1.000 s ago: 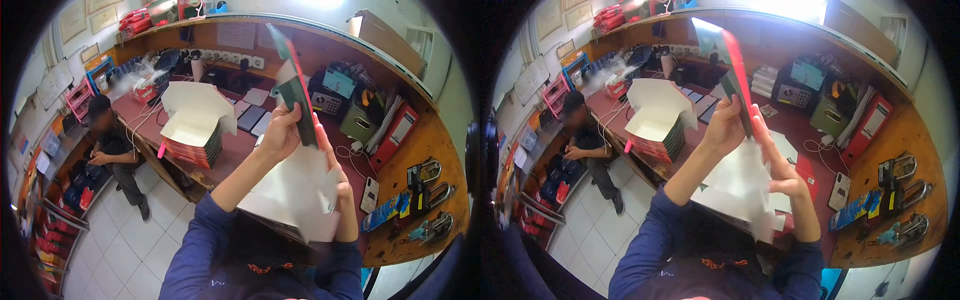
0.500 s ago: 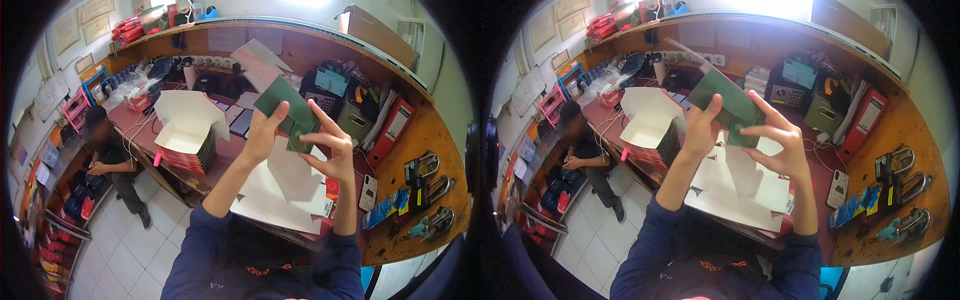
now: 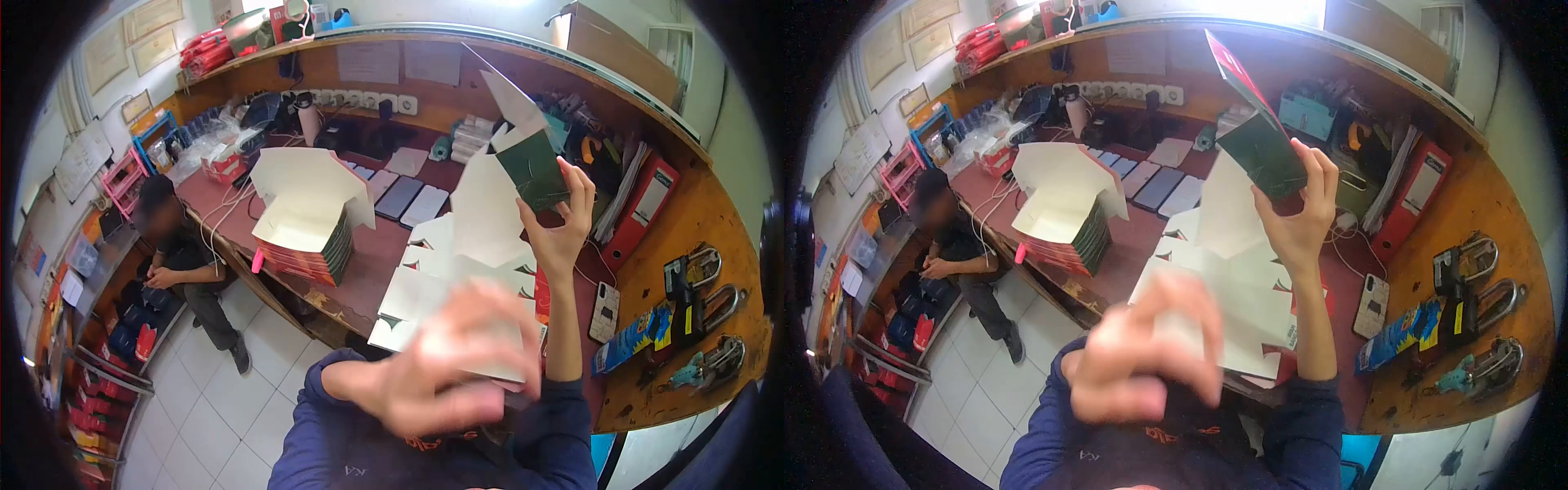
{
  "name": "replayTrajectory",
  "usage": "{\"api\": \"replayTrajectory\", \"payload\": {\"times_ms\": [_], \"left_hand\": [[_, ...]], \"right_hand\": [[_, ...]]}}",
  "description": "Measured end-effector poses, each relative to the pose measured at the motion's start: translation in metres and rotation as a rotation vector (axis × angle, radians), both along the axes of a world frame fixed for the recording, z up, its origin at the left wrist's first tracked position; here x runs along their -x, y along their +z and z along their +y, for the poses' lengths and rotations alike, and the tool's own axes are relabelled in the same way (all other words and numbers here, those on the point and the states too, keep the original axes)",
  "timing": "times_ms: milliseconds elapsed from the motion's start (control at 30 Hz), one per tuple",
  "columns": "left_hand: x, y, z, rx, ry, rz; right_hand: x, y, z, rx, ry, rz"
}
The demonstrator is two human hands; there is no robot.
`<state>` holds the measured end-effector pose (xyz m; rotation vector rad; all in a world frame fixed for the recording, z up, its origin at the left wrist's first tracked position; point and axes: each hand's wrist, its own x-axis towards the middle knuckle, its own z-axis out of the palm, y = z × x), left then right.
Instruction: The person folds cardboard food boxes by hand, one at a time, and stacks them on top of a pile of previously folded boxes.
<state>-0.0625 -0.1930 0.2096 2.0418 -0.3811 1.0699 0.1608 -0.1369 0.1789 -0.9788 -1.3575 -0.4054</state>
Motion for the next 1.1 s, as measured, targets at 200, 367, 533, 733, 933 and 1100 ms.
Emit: {"api": "replayTrajectory", "payload": {"times_ms": [200,367,533,733,933,1100], "left_hand": [[-0.014,-0.025,-0.033,-0.113,-0.259,-0.289],[-0.017,-0.024,-0.035,-0.1,-0.255,-0.312],[-0.018,-0.021,-0.033,-0.097,-0.25,-0.311],[0.007,-0.008,-0.001,-0.249,0.227,-0.263],[0.002,0.003,0.095,0.168,0.781,-0.12],[-0.002,0.007,0.102,0.547,0.386,0.204]], "right_hand": [[-0.002,-0.013,-0.002,0.054,-0.073,-0.014],[-0.004,-0.021,0.003,0.007,-0.012,0.041],[-0.004,-0.021,0.003,0.019,-0.038,0.02],[-0.004,-0.024,0.002,-0.013,-0.137,-0.069],[0.013,-0.026,0.0,-0.104,-0.223,-0.261],[0.026,-0.031,-0.002,-0.023,-0.123,-0.249]]}}
